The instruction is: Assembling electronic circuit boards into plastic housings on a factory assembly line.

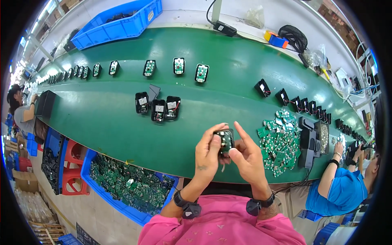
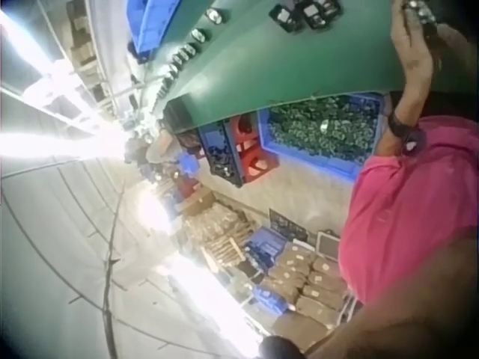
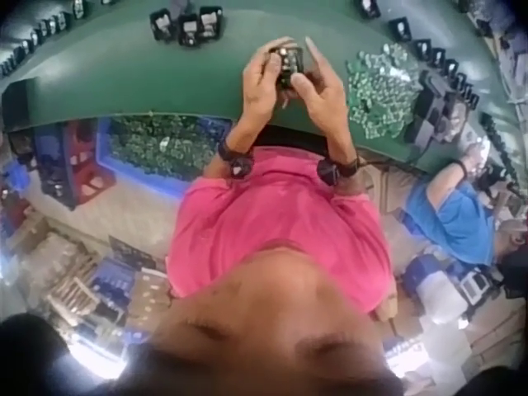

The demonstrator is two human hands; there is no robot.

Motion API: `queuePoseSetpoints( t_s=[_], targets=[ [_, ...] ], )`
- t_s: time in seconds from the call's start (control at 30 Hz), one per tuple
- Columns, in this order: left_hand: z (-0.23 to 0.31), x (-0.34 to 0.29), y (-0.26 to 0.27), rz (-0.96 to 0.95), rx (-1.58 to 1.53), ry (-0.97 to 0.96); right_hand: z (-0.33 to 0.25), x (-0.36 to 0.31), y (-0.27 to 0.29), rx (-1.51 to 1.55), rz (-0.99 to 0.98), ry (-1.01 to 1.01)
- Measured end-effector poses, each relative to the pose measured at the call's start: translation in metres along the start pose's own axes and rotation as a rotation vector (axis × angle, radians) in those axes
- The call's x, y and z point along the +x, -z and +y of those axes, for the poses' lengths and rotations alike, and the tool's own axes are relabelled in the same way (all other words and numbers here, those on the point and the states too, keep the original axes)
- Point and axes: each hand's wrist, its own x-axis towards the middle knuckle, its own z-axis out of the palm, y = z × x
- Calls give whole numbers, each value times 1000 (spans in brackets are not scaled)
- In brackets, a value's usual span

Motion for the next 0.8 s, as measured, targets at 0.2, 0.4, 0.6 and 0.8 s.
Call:
queuePoseSetpoints(
  t_s=[0.2,0.4,0.6,0.8],
  targets=[
    [-14,-4,1,-163,-424,244,9,-5,8,90,17,-68],
    [-33,-3,9,-138,-477,357,-7,-8,1,-483,148,151],
    [-36,-4,2,-97,-627,296,1,-4,0,-716,105,326],
    [-34,-13,27,-29,77,96,-7,-9,-7,-617,51,229]
  ],
)
